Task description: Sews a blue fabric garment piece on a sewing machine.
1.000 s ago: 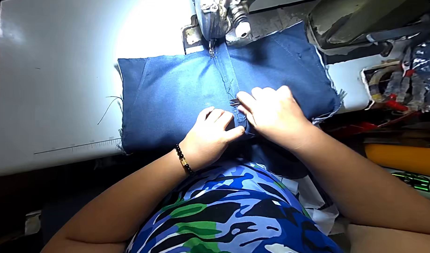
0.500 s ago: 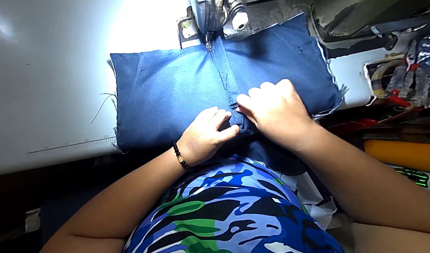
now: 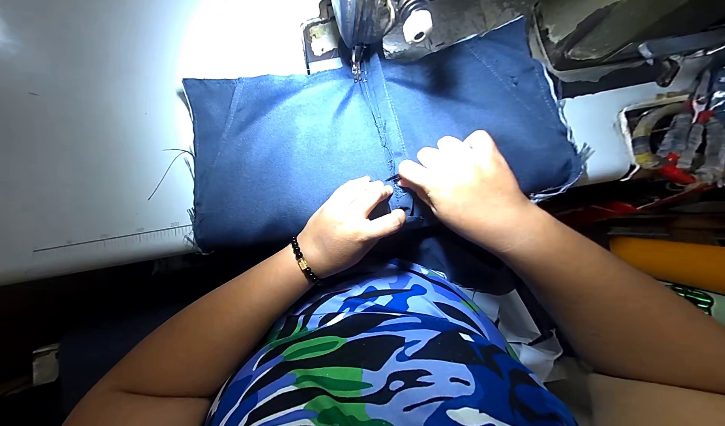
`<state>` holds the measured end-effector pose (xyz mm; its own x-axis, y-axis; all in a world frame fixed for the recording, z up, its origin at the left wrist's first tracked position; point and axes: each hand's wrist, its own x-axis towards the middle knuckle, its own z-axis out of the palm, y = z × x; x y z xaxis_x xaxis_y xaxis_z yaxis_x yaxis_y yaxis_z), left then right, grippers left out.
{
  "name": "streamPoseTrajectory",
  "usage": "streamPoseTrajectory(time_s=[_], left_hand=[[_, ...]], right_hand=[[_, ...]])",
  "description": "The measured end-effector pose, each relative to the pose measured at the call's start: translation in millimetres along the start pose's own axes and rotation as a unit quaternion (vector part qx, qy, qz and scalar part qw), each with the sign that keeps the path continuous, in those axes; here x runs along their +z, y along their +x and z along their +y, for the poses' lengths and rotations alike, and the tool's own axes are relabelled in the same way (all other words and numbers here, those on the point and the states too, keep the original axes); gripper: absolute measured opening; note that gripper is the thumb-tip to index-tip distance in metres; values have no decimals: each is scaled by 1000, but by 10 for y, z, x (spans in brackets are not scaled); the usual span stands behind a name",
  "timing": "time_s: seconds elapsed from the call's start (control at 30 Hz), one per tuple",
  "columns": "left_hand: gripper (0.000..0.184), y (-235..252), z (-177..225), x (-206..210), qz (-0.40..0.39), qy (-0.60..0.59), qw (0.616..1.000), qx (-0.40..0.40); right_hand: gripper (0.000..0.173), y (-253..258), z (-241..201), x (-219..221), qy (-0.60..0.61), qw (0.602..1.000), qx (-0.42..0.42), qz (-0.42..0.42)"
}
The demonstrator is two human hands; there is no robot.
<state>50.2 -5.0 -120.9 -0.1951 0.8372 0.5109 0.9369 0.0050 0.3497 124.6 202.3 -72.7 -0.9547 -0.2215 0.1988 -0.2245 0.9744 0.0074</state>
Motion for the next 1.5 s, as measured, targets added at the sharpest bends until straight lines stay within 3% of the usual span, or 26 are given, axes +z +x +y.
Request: streamPoseTrajectory(time_s=[0.33,0.5,0.6,0.77,0.87,0.93,0.97,1.03,1.1,1.13,1.17,1.3,1.43,1.5], left_hand=[[19,8,-4,-24,0,-26,1000,-5],[19,-27,-27,18,1,-26,1000,-16],[19,-28,-51,-5,3,-47,998,-31],[23,11,-12,-83,-5,-22,998,-53],[23,34,22,-145,-12,-12,999,-51],[22,47,38,-165,-5,-13,998,-54],[22,48,49,-162,0,-17,998,-58],[21,47,88,-163,-4,-27,997,-66],[20,82,126,-179,-10,-32,997,-68],[20,97,140,-189,-13,-30,997,-71],[20,102,154,-210,-23,-29,996,-78],[19,159,138,-335,-55,-85,984,-148],[24,370,-89,-414,6,-96,981,-171],[25,491,-285,-430,-34,-48,991,-124]], right_hand=[[28,37,21,-8,1,1000,-10,-15],[29,-45,99,74,35,999,7,17],[29,-232,464,103,76,991,93,62],[25,-662,1344,15,3,970,224,98],[33,-761,1549,-41,-29,934,346,89],[37,-631,1366,-121,-17,921,372,116],[36,-513,1140,-156,3,930,334,155],[34,-231,532,-133,109,956,165,215],[35,81,38,-46,207,967,10,145],[32,208,-61,18,222,970,-26,93],[28,285,-78,73,221,974,-30,50],[48,229,103,218,273,962,13,-6],[27,45,-52,219,327,939,94,46],[22,-7,-110,225,321,938,116,59]])
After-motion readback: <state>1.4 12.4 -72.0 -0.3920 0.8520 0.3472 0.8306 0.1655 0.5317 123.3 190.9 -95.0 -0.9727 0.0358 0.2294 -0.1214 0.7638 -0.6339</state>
